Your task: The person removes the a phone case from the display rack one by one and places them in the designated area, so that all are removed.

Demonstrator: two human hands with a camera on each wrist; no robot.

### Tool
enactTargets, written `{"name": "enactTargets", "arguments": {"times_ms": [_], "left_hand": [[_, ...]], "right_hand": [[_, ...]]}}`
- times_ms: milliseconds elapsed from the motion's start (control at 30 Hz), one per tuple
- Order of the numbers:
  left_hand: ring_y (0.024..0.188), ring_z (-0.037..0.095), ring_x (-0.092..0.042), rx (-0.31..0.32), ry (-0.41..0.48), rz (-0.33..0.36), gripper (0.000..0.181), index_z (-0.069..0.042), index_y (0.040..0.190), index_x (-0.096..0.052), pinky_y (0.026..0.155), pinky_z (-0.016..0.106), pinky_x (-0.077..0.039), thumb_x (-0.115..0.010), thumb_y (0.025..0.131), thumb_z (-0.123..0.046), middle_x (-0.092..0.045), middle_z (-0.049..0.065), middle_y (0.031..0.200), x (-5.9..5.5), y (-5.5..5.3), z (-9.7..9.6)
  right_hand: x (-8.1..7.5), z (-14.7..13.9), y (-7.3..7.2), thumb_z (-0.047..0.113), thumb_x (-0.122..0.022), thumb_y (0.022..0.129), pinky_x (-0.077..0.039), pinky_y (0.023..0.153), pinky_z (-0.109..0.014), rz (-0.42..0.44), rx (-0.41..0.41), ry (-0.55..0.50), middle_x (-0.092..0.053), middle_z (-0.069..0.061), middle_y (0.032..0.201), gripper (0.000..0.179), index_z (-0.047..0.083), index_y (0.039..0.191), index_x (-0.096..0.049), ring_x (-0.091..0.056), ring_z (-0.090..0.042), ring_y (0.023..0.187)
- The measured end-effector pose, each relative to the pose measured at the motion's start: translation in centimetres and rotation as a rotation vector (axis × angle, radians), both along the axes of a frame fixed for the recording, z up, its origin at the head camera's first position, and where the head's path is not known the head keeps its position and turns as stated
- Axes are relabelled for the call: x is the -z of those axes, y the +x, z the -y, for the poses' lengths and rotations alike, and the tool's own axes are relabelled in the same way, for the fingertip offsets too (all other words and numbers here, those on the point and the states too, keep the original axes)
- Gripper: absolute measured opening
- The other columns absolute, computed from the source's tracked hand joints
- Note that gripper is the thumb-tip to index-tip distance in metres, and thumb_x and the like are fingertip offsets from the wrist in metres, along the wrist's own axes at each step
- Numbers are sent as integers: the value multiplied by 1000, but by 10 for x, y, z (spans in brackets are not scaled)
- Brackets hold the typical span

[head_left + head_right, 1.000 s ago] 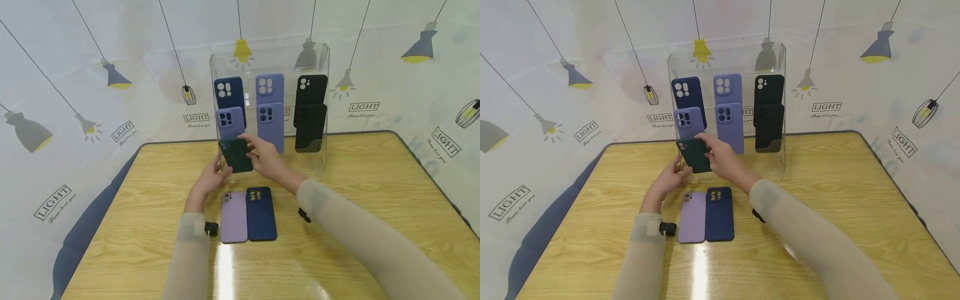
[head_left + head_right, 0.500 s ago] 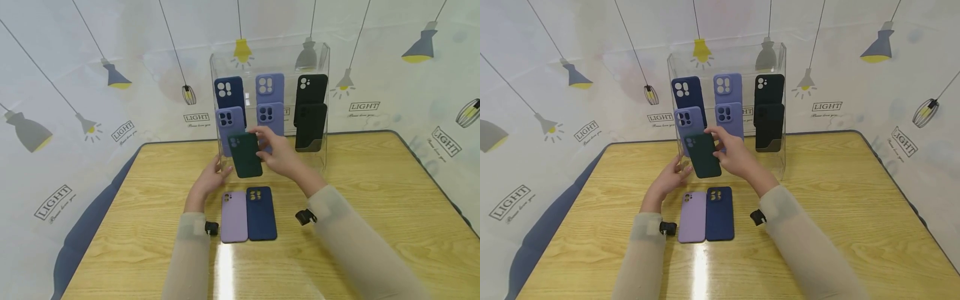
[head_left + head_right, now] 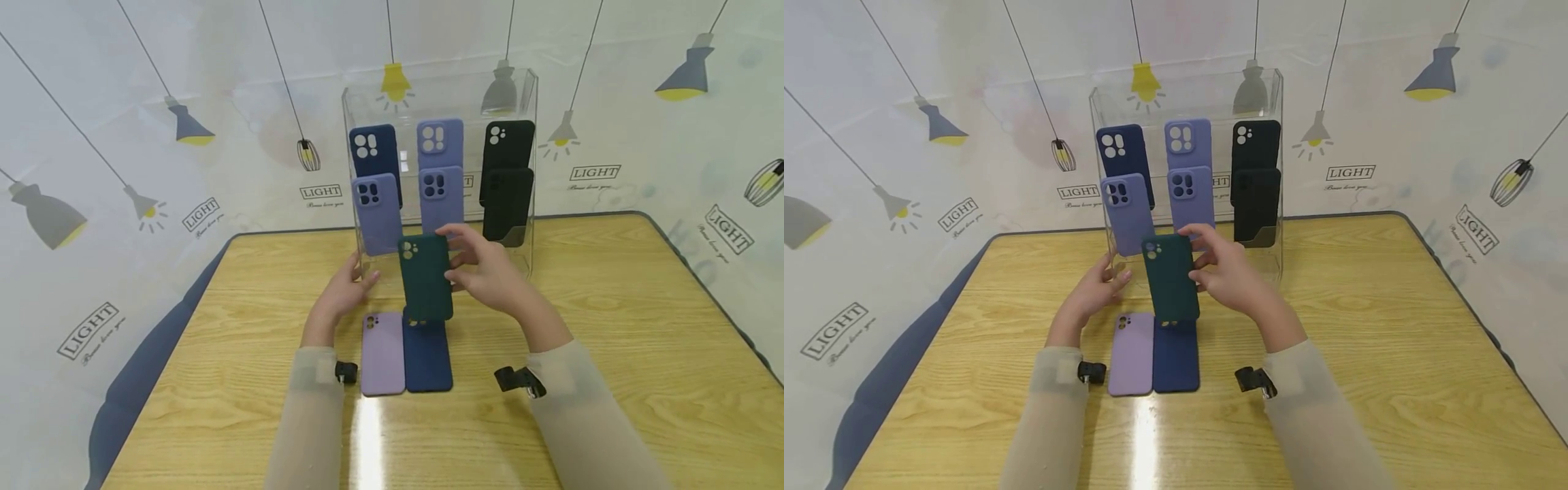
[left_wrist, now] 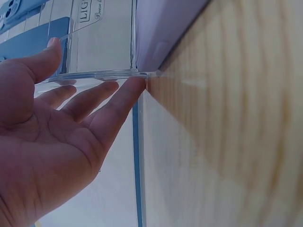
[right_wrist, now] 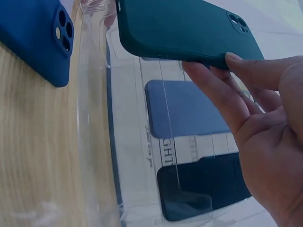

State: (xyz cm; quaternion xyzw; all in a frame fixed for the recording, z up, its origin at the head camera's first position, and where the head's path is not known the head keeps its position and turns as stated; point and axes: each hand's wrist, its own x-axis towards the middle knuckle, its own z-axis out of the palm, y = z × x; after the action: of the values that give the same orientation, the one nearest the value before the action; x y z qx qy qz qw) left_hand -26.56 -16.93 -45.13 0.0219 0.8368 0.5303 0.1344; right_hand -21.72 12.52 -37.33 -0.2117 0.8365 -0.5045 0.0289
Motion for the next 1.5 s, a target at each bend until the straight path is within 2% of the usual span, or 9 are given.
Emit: {"name": "enactTargets", "arguments": {"times_ms": [167, 267, 400, 700, 1067, 1267, 1500], "left_hand": [[157, 40, -41, -9, 9, -1, 80, -32, 173, -12, 116, 54, -53, -61, 109, -34, -28, 24, 174, -1, 1, 1], [159, 40, -37, -10, 13, -4, 80, -33, 173, -13, 118, 55, -50, -61, 110, -33, -28, 24, 174, 0, 0, 2], [159, 40, -37, -5, 18, -6, 78, -33, 173, -14, 117, 55, -51, -61, 110, -32, -28, 25, 174, 1, -1, 2], [159, 40, -37, -12, 10, 8, 80, -30, 173, -12, 119, 55, -50, -61, 110, -35, -27, 25, 174, 0, 1, 3], [155, 41, -43, -15, 7, 11, 79, -31, 173, -13, 115, 55, -53, -60, 110, -33, -28, 27, 173, 0, 1, 0], [155, 42, -44, -13, -1, 9, 79, -33, 173, -14, 116, 55, -52, -61, 110, -35, -30, 25, 173, 1, -1, 0], [158, 40, -39, -5, 3, 13, 79, -33, 173, -13, 117, 55, -51, -60, 110, -34, -27, 24, 174, 0, 0, 0]], "right_hand": [[8, -18, 11, -15, -67, 96, -69, 80, -47, 73, 3, -40, -62, -21, 143, 71, 18, 155, -46, -70, -37, 109], [11, -30, 18, -12, -66, 98, -69, 80, -45, 134, 16, -26, -59, -22, 145, 70, 20, 156, -44, -69, -37, 112], [20, -46, 25, -9, -65, 99, -69, 79, -45, 207, 24, -30, -54, -24, 148, 70, 18, 159, -41, -68, -36, 114], [42, -67, 30, -10, -63, 98, -68, 79, -50, 339, -34, -83, -49, -31, 143, 74, 13, 163, -36, -71, -29, 98], [60, -70, 31, -6, -65, 98, -68, 81, -50, 435, -31, -78, -44, -35, 153, 80, 10, 168, -29, -73, -28, 104], [69, -69, 30, -6, -61, 98, -68, 81, -47, 468, -8, -32, -43, -36, 153, 80, 7, 169, -26, -73, -27, 105], [74, -61, 30, -4, -62, 100, -68, 82, -43, 505, 3, 52, -44, -39, 154, 76, 2, 167, -27, -73, -30, 112]]}}
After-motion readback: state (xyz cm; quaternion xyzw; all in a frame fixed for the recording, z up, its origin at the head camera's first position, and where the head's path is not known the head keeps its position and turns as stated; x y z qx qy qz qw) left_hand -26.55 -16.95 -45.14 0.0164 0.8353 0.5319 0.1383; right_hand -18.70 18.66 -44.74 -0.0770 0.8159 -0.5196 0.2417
